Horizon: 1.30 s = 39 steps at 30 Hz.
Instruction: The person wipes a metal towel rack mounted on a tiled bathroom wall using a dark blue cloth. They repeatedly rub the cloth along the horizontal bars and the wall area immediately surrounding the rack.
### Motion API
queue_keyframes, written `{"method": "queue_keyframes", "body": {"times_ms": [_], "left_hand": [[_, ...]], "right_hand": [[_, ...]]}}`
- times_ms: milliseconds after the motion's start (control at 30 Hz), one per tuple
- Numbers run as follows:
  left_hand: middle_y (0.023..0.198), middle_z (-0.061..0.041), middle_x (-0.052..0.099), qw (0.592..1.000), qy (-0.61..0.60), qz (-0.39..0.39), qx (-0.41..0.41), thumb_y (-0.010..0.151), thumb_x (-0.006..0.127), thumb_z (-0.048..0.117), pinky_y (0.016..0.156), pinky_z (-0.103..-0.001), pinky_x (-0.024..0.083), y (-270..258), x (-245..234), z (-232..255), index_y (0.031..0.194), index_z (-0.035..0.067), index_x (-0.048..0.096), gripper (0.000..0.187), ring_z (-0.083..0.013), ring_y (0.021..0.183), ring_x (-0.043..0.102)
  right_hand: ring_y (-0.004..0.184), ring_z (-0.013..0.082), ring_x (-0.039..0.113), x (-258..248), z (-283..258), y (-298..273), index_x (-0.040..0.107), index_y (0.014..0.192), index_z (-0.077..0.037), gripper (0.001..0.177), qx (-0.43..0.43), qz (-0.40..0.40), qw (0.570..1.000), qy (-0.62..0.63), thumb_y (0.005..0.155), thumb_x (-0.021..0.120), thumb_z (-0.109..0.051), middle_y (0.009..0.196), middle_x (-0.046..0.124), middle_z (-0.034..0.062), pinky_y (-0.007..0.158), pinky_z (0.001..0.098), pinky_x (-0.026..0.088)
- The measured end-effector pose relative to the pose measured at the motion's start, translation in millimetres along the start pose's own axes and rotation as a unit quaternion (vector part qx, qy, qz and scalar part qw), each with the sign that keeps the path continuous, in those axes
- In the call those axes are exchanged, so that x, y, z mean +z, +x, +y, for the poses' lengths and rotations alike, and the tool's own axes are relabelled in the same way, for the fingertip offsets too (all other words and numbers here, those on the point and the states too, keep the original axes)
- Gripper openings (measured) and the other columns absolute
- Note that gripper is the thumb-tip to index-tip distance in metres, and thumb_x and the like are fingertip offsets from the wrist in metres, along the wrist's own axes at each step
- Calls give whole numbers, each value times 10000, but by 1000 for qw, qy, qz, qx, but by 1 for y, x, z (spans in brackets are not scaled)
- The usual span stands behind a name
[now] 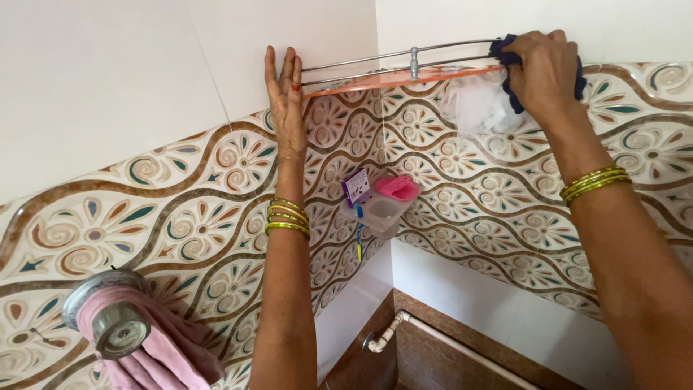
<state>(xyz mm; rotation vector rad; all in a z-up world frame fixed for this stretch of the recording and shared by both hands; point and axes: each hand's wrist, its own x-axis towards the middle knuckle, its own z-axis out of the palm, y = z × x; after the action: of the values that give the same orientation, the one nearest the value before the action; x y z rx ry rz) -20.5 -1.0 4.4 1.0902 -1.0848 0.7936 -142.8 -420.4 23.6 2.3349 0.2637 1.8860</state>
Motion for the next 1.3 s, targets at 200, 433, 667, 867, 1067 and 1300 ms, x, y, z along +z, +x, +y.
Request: {"method": "queue_keyframes", "body": {"times_ms": [200, 433, 667, 867, 1067, 1300], "left_hand": [[1719, -149, 365, 1000, -4, 2, -7, 1090, 492, 603, 1355, -518, 261, 0, 0, -4, 1676, 230, 136, 781, -268, 1619, 340], [1722, -193, 327, 1000, -18, 6, -8, 1079, 558, 553, 1336, -522, 290, 1, 11, 8, 1676, 206, 130, 812, -331, 1626, 313], [1760, -214, 111, 996, 22, 62, -65, 1017, 549, 599, 1281, -521, 316, -68, 43, 57, 1665, 149, 115, 900, -394, 1593, 268], [1624, -100, 312, 846, -263, -2, -464, 725, 682, 645, 911, -505, 488, -355, 106, 77, 1587, 305, 100, 1095, -357, 1369, 486], [1440, -146, 571, 825, -231, 234, -460, 955, 578, 281, 952, -368, 565, -402, 116, 34, 1536, 126, 404, 627, -252, 1248, 619], [1294, -114, 589, 936, -9, 296, -191, 1037, 541, 194, 1049, -357, 460, -207, 42, 72, 1432, 21, 468, 437, -228, 1193, 568]], "right_hand": [[959, 383, 627, -8, -9, 15, 813, 1049, -87, 193, 13, -53, 998, 12, 881, 751, -15, 1126, 753, 128, 839, 488, 500], [1011, 367, 672, -50, -76, 39, 785, 1122, -59, 311, 39, -109, 978, 173, 819, 741, 2, 1119, 723, 167, 915, 463, 536], [939, 299, 711, -107, -163, -80, 704, 1121, -4, 237, 123, -72, 927, 346, 887, 692, 31, 1092, 707, 170, 848, 394, 553], [953, 141, 671, -62, -220, -201, 694, 1197, -47, 274, 358, -162, 691, 607, 928, 645, -66, 1096, 726, 72, 860, 273, 542], [1417, 264, 455, -32, -263, -240, 614, 1393, -82, 390, 150, -270, 725, 615, 1021, 543, -176, 1529, 500, 133, 1128, 362, 368], [1437, 319, 422, -36, -173, -99, 652, 1268, -104, 331, 163, -97, 845, 499, 972, 573, -228, 1549, 430, 165, 1021, 406, 509]]}}
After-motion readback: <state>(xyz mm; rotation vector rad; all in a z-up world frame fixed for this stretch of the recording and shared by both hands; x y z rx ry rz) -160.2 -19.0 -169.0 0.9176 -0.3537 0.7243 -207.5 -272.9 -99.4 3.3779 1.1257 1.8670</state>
